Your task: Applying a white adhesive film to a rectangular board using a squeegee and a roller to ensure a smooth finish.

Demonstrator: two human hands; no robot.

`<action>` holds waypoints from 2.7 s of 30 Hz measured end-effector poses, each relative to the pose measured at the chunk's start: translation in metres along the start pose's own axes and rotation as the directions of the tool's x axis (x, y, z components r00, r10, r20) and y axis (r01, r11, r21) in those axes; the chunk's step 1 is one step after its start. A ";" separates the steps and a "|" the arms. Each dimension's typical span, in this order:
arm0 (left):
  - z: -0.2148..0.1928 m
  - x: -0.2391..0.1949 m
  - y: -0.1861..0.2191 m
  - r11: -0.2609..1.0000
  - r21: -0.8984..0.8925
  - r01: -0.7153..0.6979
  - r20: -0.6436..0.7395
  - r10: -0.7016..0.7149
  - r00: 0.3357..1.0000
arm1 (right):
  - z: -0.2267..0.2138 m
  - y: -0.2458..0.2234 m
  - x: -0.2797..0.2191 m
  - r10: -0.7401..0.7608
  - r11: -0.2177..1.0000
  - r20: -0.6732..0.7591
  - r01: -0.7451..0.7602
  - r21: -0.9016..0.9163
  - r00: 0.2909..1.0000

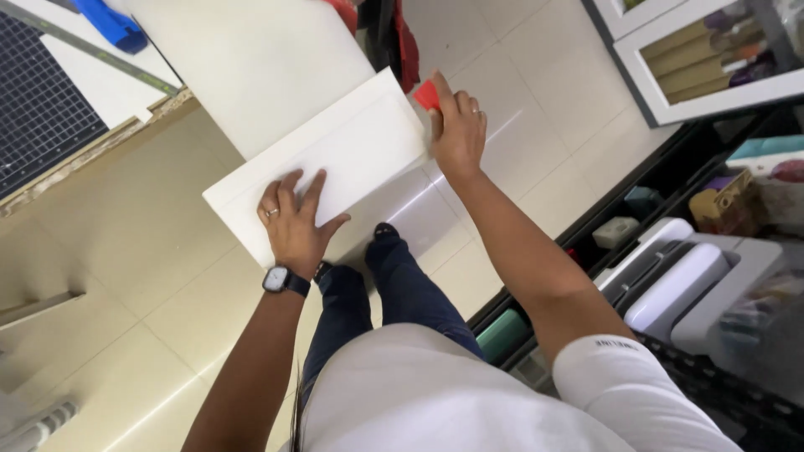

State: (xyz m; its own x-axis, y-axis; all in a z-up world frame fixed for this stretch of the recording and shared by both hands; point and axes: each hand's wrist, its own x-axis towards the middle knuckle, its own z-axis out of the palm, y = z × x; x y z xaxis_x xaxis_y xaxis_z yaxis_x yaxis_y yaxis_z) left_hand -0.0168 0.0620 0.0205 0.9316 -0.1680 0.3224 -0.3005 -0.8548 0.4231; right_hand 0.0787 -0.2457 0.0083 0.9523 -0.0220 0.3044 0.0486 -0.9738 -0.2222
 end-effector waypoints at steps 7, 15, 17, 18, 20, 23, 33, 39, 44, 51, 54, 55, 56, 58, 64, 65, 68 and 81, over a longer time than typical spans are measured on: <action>0.056 0.031 0.043 0.999 -0.002 -0.039 -0.030 0.039 0.999 | -0.035 0.039 -0.001 -0.628 0.767 0.089 0.594 0.244 0.773; 0.057 0.029 0.044 0.997 0.066 -0.049 -0.075 0.054 0.996 | 0.005 0.015 0.076 -0.650 0.744 -0.025 0.642 0.188 0.760; 0.057 0.033 0.043 0.996 0.080 -0.042 -0.080 0.049 0.996 | -0.011 0.022 0.062 -0.687 0.702 -0.028 0.674 0.229 0.726; 0.058 0.035 0.042 0.996 0.077 -0.048 -0.080 0.055 0.995 | -0.016 0.031 0.046 -0.728 0.658 -0.017 0.705 0.264 0.686; 0.057 0.029 0.042 0.996 0.087 -0.020 -0.073 0.027 0.997 | -0.016 0.034 0.035 -0.780 0.591 -0.002 0.737 0.327 0.626; 0.059 0.031 0.043 0.995 0.093 -0.042 -0.077 0.049 0.996 | -0.001 0.021 0.068 -0.771 0.603 -0.049 0.753 0.262 0.635; 0.026 0.011 0.040 0.999 0.040 0.008 -0.102 -0.004 0.995 | 0.003 -0.007 0.142 -0.815 0.575 0.300 0.755 0.316 0.495; 0.041 0.003 0.035 0.994 0.080 0.076 -0.138 -0.065 0.988 | 0.020 -0.067 0.118 -0.846 0.521 0.307 0.798 0.304 0.436; 0.055 -0.003 0.033 0.985 0.054 0.166 -0.142 -0.157 0.977 | 0.037 -0.124 0.088 -0.839 0.533 0.330 0.776 0.337 0.433; -0.026 -0.027 0.032 0.836 -0.048 0.547 -0.220 -0.543 0.811 | -0.002 -0.068 0.045 -0.664 0.731 0.194 0.572 0.371 0.723; -0.027 -0.032 0.031 0.694 -0.167 0.701 -0.198 -0.720 0.665 | -0.014 -0.015 0.020 -0.605 0.791 0.183 0.558 0.252 0.775; -0.022 -0.031 0.029 0.691 -0.211 0.692 -0.195 -0.723 0.663 | -0.014 0.003 0.012 -0.569 0.820 0.160 0.543 0.179 0.806; -0.016 -0.029 0.032 0.692 -0.214 0.690 -0.192 -0.722 0.665 | -0.012 0.003 0.014 -0.567 0.822 0.161 0.542 0.175 0.808; -0.004 -0.023 0.037 0.674 -0.199 0.711 -0.136 -0.738 0.661 | -0.008 0.004 0.016 -0.427 0.904 0.036 0.426 0.047 0.903; 0.016 -0.020 0.039 0.702 -0.231 0.674 -0.127 -0.708 0.694 | 0.040 -0.127 -0.023 -0.495 0.866 -0.095 0.499 0.033 0.864; 0.017 -0.020 0.035 0.709 -0.230 0.667 -0.127 -0.701 0.702 | 0.039 -0.140 -0.023 -0.488 0.870 -0.101 0.493 0.029 0.867; 0.010 -0.025 0.036 0.726 -0.266 0.634 -0.154 -0.682 0.715 | 0.037 -0.133 -0.023 -0.497 0.864 -0.091 0.502 0.032 0.863; 0.028 -0.026 0.012 0.655 -0.399 0.641 0.002 -0.699 0.715 | 0.080 -0.140 -0.033 -0.302 0.938 -0.034 0.290 -0.192 0.953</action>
State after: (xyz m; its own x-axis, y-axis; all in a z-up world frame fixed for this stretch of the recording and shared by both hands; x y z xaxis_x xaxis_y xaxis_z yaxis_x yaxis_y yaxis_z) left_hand -0.0394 0.0424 -0.0063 0.8770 0.4758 -0.0670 0.3189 -0.4721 0.8218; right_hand 0.0648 -0.0902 -0.0450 0.8823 0.2650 0.3890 0.2637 -0.9629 0.0577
